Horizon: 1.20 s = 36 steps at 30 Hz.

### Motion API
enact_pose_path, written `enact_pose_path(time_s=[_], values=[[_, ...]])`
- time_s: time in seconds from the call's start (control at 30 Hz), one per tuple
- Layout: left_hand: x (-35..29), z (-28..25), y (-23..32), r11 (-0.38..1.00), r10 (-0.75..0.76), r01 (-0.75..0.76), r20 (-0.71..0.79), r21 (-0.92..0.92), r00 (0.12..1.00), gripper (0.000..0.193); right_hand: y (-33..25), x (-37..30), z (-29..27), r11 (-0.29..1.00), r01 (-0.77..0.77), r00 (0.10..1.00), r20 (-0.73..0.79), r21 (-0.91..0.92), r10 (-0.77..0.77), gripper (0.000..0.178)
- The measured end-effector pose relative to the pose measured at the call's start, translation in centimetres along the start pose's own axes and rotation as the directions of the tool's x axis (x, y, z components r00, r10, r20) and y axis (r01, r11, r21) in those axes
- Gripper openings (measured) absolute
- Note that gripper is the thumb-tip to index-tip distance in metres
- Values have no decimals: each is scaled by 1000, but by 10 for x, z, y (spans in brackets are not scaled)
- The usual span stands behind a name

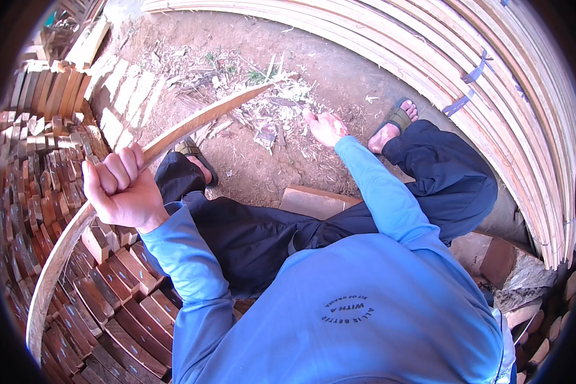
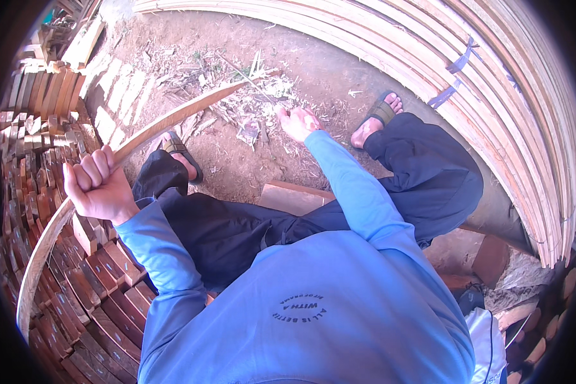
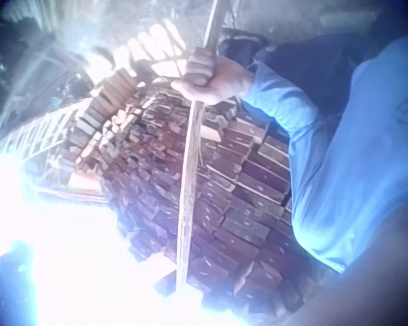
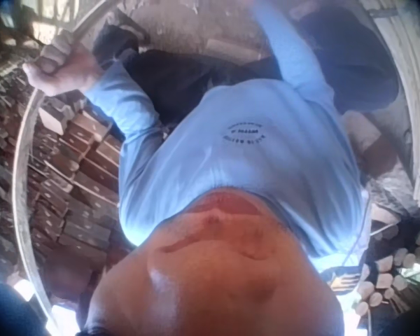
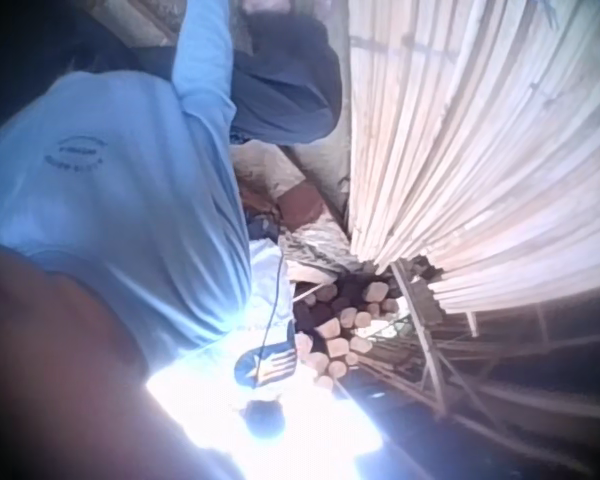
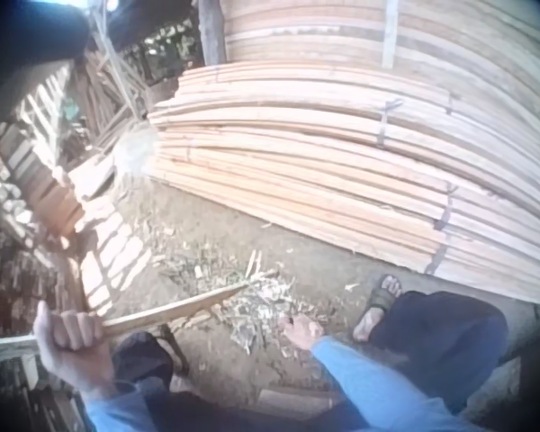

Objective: The person shaves a long thin strip of wood using a hand tool, removing thin layers while sitting in an outdoor area surrounded by lumber stacks.

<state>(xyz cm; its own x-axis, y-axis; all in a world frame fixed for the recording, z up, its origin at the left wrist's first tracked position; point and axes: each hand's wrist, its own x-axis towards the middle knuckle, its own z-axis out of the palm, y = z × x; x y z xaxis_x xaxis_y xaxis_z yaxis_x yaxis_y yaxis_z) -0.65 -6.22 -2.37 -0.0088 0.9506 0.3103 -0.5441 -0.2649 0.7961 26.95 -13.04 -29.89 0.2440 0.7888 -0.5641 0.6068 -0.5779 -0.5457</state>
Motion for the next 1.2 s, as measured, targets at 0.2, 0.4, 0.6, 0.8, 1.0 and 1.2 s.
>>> enact_pose_path(time_s=[0.2, 0.4, 0.6, 0.8, 1.0, 1.2], values=[[-2, 1, -1, 1000, 3, -3, 38, -9, 999, 48, -1, -10, 3, 1000, 25, 998, -63, 14, -24, 66], [-2, -3, -1, 1000, 4, -4, 43, -5, 999, 48, -11, -5, -21, 999, -29, 998, 49, -46, 31, 67], [1, 2, 0, 1000, 10, -10, 43, -5, 999, 49, 16, 2, 17, 999, 38, 994, -106, 15, -36, 68], [-5, -6, -1, 1000, -12, 14, 77, -22, 997, 48, -17, -18, -20, 979, -160, 986, 70, 128, 152, 73], [-1, 1, 0, 1000, -2, 4, 98, -24, 995, 48, 8, -14, 4, 999, -2, 992, -127, 36, 7, 70], [0, -4, -1, 1000, 15, -14, 28, -5, 999, 49, -41, -25, -25, 928, -197, 975, 163, 316, 151, 70]])
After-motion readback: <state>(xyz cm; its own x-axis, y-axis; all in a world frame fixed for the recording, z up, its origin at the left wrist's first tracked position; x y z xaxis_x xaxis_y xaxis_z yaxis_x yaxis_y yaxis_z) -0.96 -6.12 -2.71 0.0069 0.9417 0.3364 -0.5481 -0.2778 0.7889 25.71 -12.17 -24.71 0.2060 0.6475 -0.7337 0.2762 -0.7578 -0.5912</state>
